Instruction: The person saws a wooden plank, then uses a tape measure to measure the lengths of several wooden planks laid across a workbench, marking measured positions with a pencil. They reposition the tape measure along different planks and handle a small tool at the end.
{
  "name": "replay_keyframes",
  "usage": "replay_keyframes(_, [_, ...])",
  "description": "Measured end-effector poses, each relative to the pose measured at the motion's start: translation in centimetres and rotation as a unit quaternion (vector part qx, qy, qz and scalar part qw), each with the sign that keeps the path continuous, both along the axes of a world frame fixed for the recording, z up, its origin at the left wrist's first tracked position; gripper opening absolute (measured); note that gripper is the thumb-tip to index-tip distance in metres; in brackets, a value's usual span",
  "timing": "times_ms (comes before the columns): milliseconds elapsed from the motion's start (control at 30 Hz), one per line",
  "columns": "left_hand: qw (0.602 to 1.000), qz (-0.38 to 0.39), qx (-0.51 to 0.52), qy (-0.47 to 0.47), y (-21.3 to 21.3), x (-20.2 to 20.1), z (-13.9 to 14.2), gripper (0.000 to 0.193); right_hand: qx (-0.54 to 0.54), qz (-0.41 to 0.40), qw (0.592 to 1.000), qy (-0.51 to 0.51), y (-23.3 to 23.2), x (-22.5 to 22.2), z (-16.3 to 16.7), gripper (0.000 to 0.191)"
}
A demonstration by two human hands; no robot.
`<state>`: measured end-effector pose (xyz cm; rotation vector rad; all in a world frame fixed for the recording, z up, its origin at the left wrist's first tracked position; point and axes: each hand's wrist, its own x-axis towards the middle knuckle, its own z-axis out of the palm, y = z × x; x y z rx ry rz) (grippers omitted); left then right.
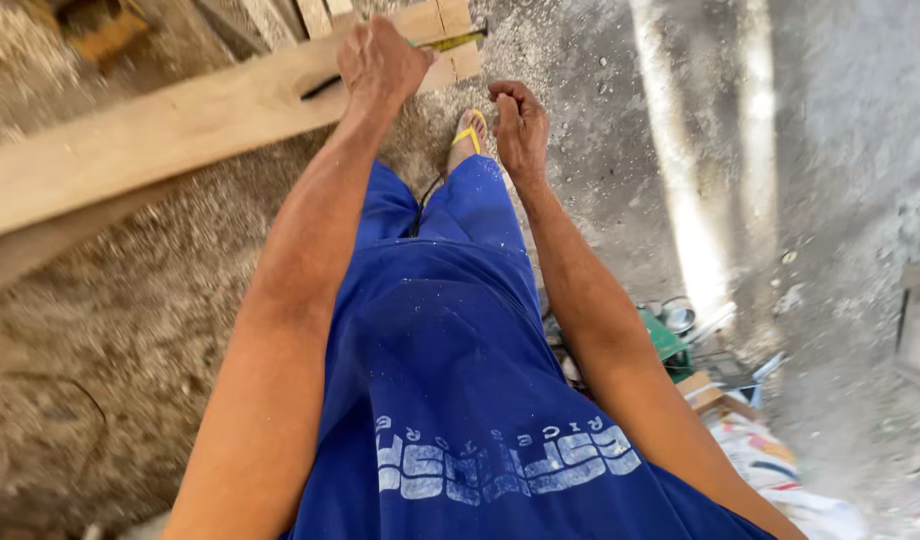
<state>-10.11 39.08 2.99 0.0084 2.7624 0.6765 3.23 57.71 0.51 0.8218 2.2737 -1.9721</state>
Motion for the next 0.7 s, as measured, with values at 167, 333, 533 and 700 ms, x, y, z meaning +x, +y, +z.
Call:
replay_keyframes(167, [0.998, 0.044, -0.01, -0.051, 0.9, 0.3, -0.4, 0.06, 0.016, 0.071, 0.997, 0.004, 1.8, -0.7, -0.6, 0.026])
replay_keyframes(333, [0.996, 0.024, -0.038, 0.076, 0.6, 0.3, -0.4, 0.061, -0.072, 0.074, 0.995, -0.012, 2.2, -1.6, -0.5, 0.028])
replay_keyframes(533, [0.99, 0.025, -0.107, -0.087, 0.5, -0.3, -0.2, 0.046, -0.035, 0.126, 0.988, 0.087, 2.1, -3.4, -0.1, 0.048])
replay_keyframes(700, [0.994, 0.074, -0.079, 0.015, 0.7, 0.2, 0.2, 0.033, -0.127, 0.108, 0.986, -0.009, 1.4, -4.6, 0.4, 0.06])
